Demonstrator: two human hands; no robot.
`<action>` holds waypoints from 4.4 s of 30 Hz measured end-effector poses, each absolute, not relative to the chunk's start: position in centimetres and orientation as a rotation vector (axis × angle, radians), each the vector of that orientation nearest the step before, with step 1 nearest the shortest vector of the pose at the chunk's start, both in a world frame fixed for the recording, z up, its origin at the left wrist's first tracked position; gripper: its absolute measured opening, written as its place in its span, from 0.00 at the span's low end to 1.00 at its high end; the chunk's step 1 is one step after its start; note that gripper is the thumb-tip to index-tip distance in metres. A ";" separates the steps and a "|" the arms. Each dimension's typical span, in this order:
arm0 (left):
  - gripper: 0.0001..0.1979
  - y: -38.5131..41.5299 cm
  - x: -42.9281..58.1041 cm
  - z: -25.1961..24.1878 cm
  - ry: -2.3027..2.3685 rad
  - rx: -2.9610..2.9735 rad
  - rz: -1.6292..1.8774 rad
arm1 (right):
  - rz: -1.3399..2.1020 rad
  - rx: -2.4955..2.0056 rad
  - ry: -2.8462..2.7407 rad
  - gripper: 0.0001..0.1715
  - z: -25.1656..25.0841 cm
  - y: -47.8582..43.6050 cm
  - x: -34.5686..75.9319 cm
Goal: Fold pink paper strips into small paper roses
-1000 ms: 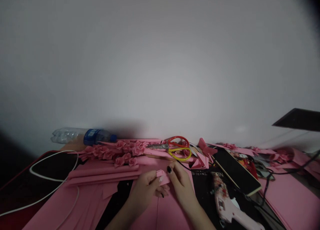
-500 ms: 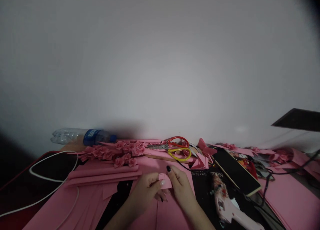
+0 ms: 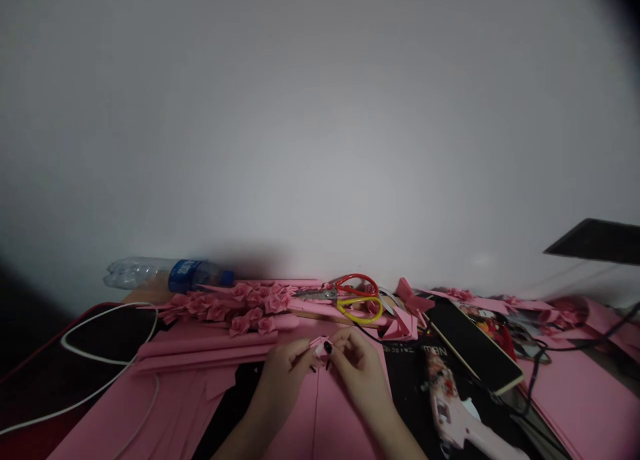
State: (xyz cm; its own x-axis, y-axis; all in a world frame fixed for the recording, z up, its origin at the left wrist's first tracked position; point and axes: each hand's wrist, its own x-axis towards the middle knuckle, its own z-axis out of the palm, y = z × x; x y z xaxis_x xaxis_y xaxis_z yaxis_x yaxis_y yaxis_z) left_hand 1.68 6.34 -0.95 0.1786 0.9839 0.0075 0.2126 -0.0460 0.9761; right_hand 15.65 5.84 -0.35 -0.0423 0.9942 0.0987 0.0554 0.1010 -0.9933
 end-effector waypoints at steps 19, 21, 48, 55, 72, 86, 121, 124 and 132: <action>0.10 6.5 1.3 -0.8 1.170 1.370 1.018 | 1.103 -1.189 -1.320 0.10 -0.1 6.1 16.1; 0.10 6.6 1.3 -0.5 1.132 1.303 0.994 | 1.088 -1.196 -1.331 0.10 -0.1 6.1 16.3; 0.06 6.4 1.7 -0.8 1.044 1.292 1.074 | 1.257 -1.133 -1.331 0.08 0.1 6.0 16.2; 0.04 6.2 1.9 -0.6 1.125 1.284 1.086 | 1.204 -1.200 -1.328 0.09 0.4 6.2 16.2; 0.06 6.4 1.3 -0.2 1.199 1.383 1.055 | 1.198 -1.218 -1.396 0.08 0.5 6.0 16.4; 0.09 6.7 1.5 -0.4 1.207 1.259 1.049 | 1.172 -1.219 -1.365 0.05 0.3 6.2 16.4; 0.04 6.1 1.7 -0.7 1.086 1.412 1.041 | 1.121 -1.234 -1.610 0.16 -0.3 5.7 16.4; 0.02 6.1 1.8 -0.6 1.101 1.446 1.070 | 1.051 -1.269 -1.641 0.13 -0.2 5.6 16.3; 0.05 6.0 1.9 -0.2 1.083 1.471 1.073 | 0.875 -1.337 -1.797 0.16 0.0 5.5 16.2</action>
